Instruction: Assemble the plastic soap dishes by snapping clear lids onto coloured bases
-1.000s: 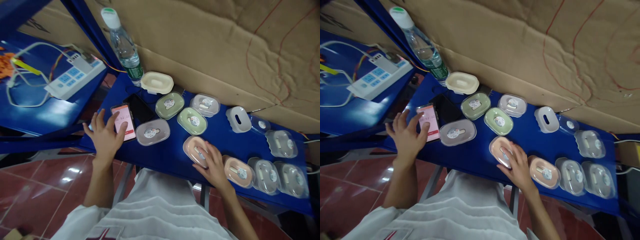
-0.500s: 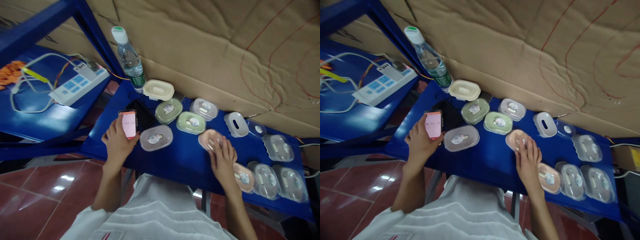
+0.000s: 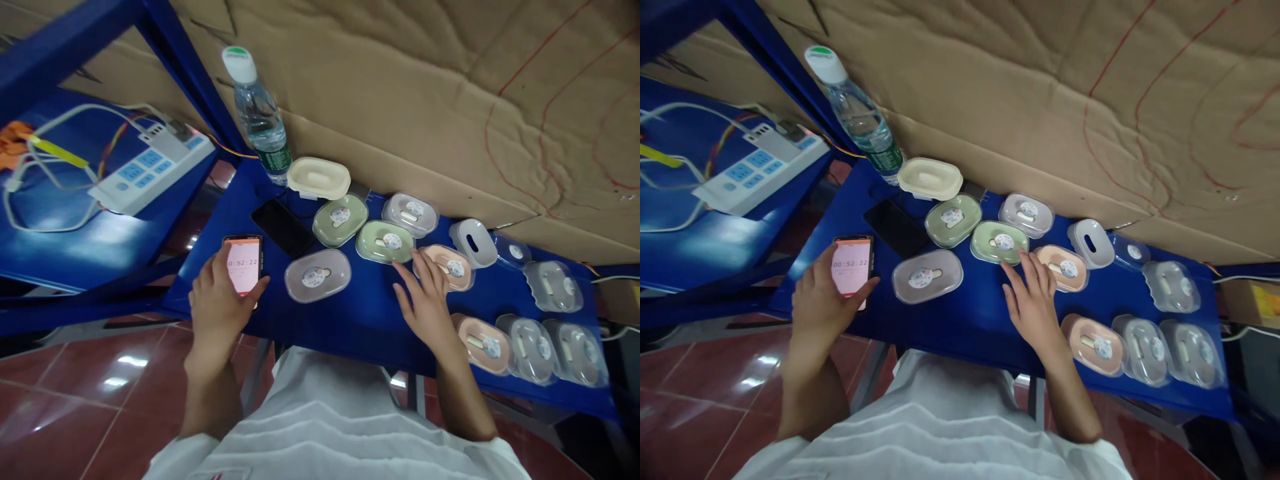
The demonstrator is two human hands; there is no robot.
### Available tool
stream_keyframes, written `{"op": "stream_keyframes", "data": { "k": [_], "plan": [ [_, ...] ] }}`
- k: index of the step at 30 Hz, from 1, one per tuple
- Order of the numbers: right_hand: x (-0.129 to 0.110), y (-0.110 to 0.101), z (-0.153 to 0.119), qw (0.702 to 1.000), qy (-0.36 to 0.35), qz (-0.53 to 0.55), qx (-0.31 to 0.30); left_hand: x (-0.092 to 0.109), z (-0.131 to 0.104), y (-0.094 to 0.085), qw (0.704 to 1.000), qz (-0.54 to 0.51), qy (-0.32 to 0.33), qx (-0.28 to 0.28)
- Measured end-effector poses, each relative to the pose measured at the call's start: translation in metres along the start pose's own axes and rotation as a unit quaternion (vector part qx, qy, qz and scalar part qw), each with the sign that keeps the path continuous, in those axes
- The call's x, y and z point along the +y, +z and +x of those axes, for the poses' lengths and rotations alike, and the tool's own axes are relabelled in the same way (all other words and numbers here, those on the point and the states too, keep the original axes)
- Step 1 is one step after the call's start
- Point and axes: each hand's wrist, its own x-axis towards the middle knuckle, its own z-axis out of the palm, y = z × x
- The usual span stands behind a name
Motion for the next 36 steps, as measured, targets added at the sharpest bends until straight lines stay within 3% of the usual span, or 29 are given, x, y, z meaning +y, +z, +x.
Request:
{"op": "stream_keyframes", "data": {
  "k": [3, 5, 9, 12, 15, 20, 23, 26, 29, 31, 34, 36],
  "plan": [
    [-0.002, 0.004, 0.017, 0.999, -0.022, -0.011, -0.021, 0.014, -0.006, -0.002, 0.997, -0.039, 0.044, 0.051],
    [-0.003, 0.009, 0.027, 0.999, -0.024, -0.022, -0.031, 0.028, -0.016, 0.001, 0.985, -0.098, 0.129, 0.062],
    [-0.002, 0.011, 0.038, 0.998, -0.019, -0.037, -0.043, 0.053, -0.037, 0.014, 0.942, -0.147, 0.301, -0.003],
    [0.0, 0.002, 0.04, 0.998, -0.012, -0.05, -0.04, 0.064, -0.033, 0.018, 0.931, -0.121, 0.345, -0.014],
    [0.005, -0.014, 0.034, 0.998, -0.013, -0.051, -0.022, 0.075, 0.005, 0.009, 0.927, -0.099, 0.361, 0.003],
    [0.032, -0.063, 0.003, 0.995, 0.011, -0.099, 0.022, 0.101, 0.101, -0.007, 0.924, 0.032, 0.382, 0.005],
    [0.062, -0.091, -0.012, 0.99, 0.003, -0.141, -0.007, 0.119, 0.138, 0.002, 0.916, 0.11, 0.385, -0.02],
    [0.106, -0.101, -0.009, 0.987, 0.001, -0.154, -0.043, 0.132, 0.151, 0.015, 0.899, 0.162, 0.407, -0.03],
    [0.154, -0.09, 0.006, 0.978, 0.059, -0.176, -0.091, 0.137, 0.14, 0.011, 0.883, 0.148, 0.444, 0.029],
    [0.178, -0.076, 0.016, 0.968, 0.11, -0.189, -0.125, 0.135, 0.112, -0.002, 0.877, 0.132, 0.458, 0.059],
    [0.196, -0.054, 0.024, 0.964, 0.126, -0.191, -0.137, 0.125, 0.037, -0.018, 0.851, 0.081, 0.51, 0.091],
    [0.198, -0.044, 0.027, 0.967, 0.11, -0.189, -0.132, 0.118, -0.024, -0.013, 0.832, 0.01, 0.553, 0.044]
  ]
}}
